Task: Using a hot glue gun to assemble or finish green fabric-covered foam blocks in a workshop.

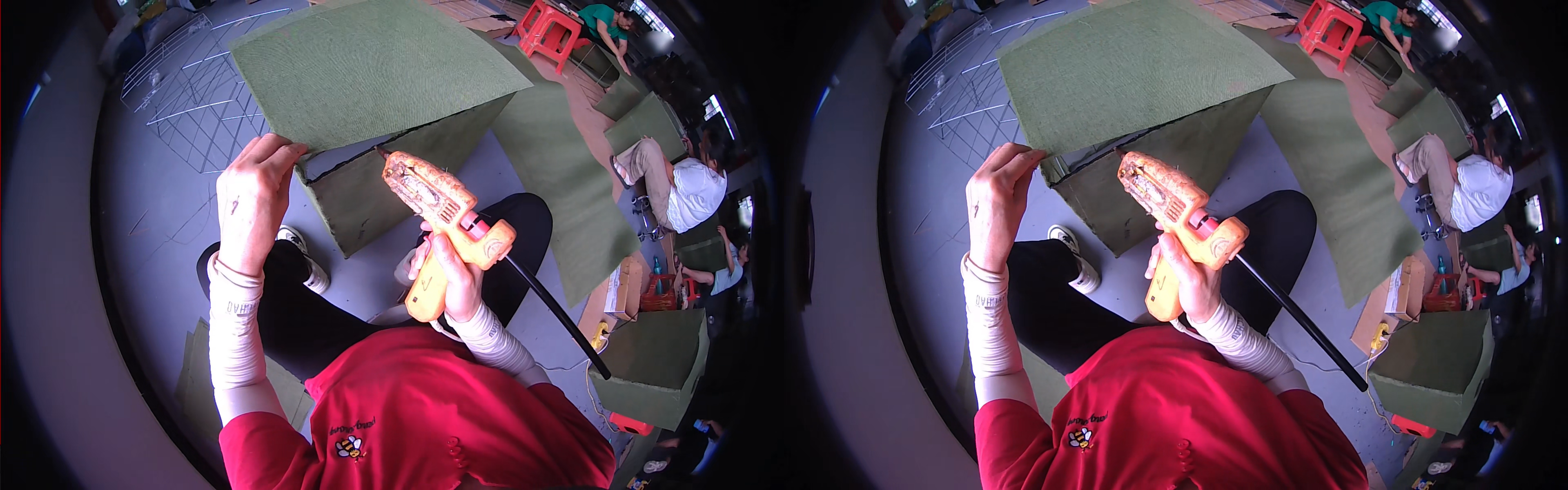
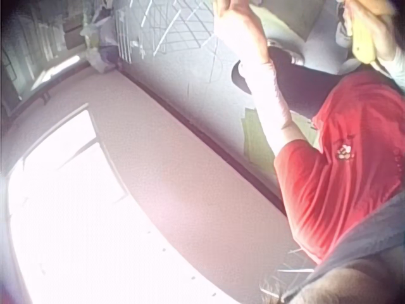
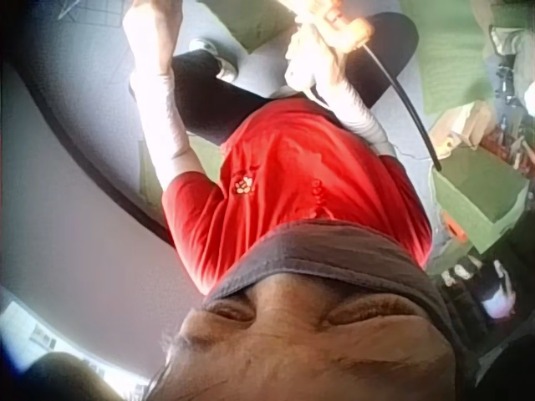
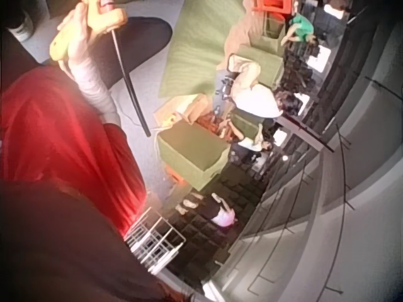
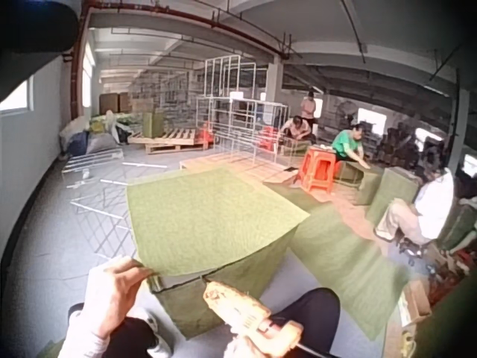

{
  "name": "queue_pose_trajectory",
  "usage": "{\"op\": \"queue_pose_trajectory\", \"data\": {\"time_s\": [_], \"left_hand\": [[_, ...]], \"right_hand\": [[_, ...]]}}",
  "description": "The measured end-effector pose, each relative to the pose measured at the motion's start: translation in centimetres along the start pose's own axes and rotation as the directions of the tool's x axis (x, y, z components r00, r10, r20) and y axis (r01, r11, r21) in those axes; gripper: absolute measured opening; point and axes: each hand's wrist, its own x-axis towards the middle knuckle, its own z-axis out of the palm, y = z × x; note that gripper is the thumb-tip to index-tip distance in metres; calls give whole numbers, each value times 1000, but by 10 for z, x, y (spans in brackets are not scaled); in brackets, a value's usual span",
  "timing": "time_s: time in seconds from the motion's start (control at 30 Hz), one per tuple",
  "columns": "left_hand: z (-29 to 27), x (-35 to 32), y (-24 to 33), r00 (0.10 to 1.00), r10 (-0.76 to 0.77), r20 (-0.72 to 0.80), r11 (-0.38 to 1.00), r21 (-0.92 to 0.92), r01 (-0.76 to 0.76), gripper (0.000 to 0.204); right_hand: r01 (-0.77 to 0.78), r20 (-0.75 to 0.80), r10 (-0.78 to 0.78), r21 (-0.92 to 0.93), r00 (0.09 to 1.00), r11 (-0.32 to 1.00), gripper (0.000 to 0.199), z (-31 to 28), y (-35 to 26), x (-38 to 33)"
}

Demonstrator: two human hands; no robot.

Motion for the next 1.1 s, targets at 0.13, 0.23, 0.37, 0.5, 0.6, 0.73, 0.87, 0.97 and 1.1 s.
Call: {"op": "queue_pose_trajectory", "data": {"time_s": [0.13, 0.23, 0.37, 0.5, 0.6, 0.73, 0.87, 0.97, 1.1], "left_hand": [[8, -1, 0, 1000, 2, 13, 1000, -15, -2, 15], [16, -8, -1, 999, -12, 30, 1000, -22, 13, 14], [26, -16, -2, 999, -39, 17, 998, -42, 40, 14], [31, -23, -2, 997, -80, 2, 996, -23, 80, 16], [31, -24, 7, 988, -147, 41, 989, -20, 148, 14], [31, -20, 14, 964, -252, 80, 962, -92, 259, 13], [26, -26, 13, 955, -278, 102, 959, -30, 282, 11], [33, -36, 16, 955, -290, 62, 956, -21, 292, 11], [39, -51, 22, 965, -262, 27, 963, 78, 259, 15]], "right_hand": [[0, 32, 0, 1, 999, 1000, 27, 0, 4, -4], [7, -47, -7, 2, 999, 1000, 38, -23, -1, -2], [124, -145, -107, 112, 984, 986, 56, -107, -49, -15], [230, -247, -173, 223, 953, 948, 59, -248, -84, -13], [248, -292, -132, 410, 947, 877, 58, -352, -68, -16], [204, -222, -84, 597, 971, 776, 58, -420, -1, -20], [214, -207, -90, 718, 974, 662, 58, -478, 93, -11], [331, -401, -126, 495, 907, 803, 60, -518, 161, -22], [257, -737, 72, 323, 672, 911, 66, -526, 226, -59]]}}
